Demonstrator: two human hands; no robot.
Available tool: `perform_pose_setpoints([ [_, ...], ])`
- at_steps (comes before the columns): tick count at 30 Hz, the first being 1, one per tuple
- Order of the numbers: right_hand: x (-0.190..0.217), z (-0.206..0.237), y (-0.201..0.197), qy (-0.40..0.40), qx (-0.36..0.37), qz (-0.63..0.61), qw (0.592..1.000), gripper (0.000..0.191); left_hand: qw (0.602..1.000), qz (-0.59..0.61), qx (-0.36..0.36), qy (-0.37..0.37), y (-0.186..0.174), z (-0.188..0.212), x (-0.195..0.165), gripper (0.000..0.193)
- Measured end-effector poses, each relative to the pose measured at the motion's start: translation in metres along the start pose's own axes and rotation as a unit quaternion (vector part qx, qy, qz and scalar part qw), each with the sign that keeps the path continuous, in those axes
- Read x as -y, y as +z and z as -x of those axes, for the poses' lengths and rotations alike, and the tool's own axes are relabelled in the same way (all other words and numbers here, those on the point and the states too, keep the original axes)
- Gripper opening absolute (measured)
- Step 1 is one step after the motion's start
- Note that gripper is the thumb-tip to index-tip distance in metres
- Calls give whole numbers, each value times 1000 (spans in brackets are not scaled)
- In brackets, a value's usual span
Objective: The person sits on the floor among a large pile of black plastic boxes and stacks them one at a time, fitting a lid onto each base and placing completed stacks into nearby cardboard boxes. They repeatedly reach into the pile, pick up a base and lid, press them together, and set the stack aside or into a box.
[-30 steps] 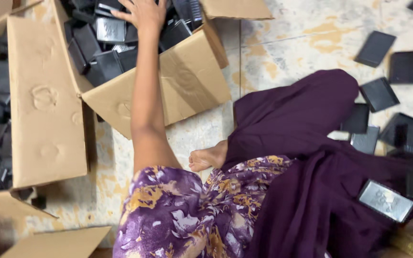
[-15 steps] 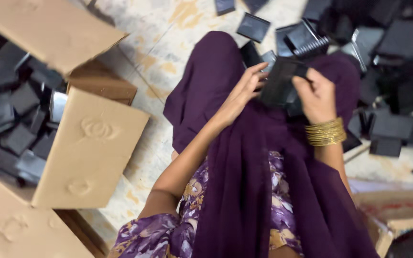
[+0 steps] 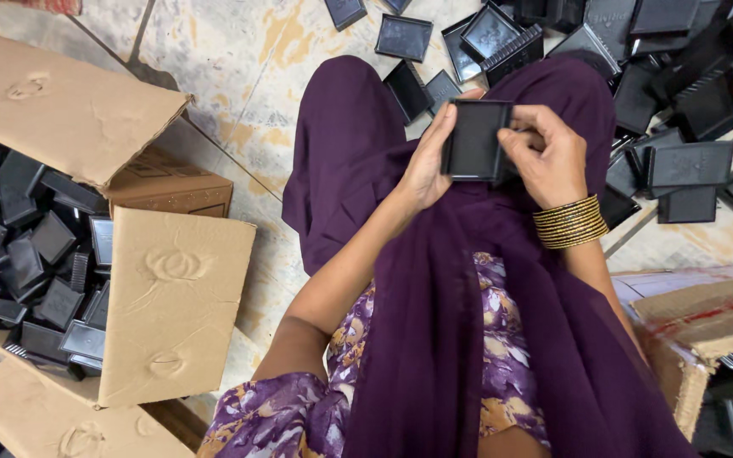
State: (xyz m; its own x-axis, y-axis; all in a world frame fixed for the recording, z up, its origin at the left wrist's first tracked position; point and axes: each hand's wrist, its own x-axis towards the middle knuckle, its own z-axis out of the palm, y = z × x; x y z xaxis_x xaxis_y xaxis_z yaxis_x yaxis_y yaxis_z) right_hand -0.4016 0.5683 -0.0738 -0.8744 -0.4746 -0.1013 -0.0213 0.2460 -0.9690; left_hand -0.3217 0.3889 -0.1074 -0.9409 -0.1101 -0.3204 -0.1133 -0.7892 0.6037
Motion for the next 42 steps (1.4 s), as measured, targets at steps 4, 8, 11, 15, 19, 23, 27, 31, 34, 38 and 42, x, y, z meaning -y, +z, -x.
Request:
perform_pose_setpoints([
  [4,-27,-3,-19,-2,-73,11,997,17,999,12,34,22,3,-9,-4,49],
  [8,-42,-2,-50,-79,-116,157,977,19,997,64,39,11,1,-9,-7,56],
  [11,-35,7,-51,-139,-105,259,950,25,999,47,6,-6,-2,-7,0,54],
  [15,-3,19,-22,-162,-106,243,950,34,996,-86,-20,35,-3,-9,16,50],
  [19,30,28,7,-154,22,153,976,53,954,-283,-96,-20,-1,-7,27,55],
  [23,35,41,-9,-87,-47,130,987,37,988,-156,13,11,5,-4,31,62],
  [27,14,49,-50,-31,-74,175,981,42,949,-315,17,27,7,-5,24,55],
  [31,-11,53,-63,-95,-82,342,931,50,924,-382,-10,-7,9,-6,17,43],
  [34,-22,57,-62,-76,-40,241,967,52,932,-359,43,4,14,-4,16,37],
  [38,-29,56,-55,-2,-20,101,995,56,906,-416,74,28,19,2,18,37],
  [42,-26,52,-56,-8,-36,-111,993,36,913,-402,49,37,18,-2,24,40],
])
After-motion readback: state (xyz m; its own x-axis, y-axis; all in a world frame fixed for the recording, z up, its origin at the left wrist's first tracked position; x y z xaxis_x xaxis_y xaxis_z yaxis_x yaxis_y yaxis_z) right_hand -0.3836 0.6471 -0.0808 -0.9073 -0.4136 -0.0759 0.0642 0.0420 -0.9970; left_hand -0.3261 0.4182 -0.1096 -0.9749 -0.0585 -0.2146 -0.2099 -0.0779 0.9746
